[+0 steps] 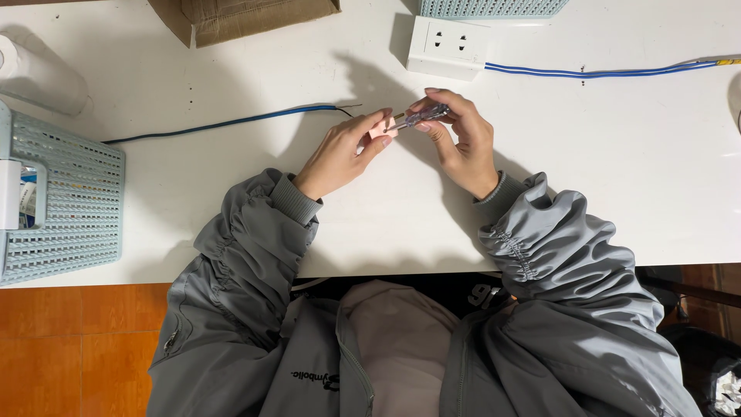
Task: Assembling an electrical power plug by connecting wires to terminals and tightening screws with a screwdriver
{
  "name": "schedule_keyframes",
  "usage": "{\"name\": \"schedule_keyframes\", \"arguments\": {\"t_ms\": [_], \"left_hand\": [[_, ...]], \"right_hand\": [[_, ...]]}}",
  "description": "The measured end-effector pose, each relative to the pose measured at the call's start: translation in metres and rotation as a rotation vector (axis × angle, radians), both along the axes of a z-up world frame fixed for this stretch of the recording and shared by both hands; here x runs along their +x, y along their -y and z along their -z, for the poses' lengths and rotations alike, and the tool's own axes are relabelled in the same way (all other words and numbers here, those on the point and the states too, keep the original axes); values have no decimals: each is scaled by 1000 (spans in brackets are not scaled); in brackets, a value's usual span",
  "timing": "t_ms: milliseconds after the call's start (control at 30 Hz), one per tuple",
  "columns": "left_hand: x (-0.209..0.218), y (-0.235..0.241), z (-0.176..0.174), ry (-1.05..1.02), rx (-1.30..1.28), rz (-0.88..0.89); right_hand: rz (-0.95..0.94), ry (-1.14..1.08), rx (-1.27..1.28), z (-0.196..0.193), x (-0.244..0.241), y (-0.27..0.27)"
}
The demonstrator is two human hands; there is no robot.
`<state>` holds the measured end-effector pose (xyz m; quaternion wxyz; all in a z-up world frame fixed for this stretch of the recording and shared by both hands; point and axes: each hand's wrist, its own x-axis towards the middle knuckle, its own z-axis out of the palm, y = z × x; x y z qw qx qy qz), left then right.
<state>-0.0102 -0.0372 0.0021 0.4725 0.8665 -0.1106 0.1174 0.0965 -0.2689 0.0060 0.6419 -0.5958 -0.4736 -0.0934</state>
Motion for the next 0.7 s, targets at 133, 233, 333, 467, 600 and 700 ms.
{"name": "schedule_keyframes", "arguments": {"t_ms": [133,233,333,467,600,700], "left_hand": [[4,-1,11,-3,163,32],[6,-4,21,29,267,35],[7,-7,26,65,377,29],[8,-6,27,145,534,13],[8,-7,34,156,567,-5],[12,-10,45,172,628,-24]], "right_hand": [[-13,51,-60,0,-1,1],[-3,83,-87,-2,-3,0],[6,115,-115,-1,-4,1],[6,166,-145,-4,-2,0],[42,231,-168,-9,-7,-15],[28,263,-171,-19,-11,-29]]}}
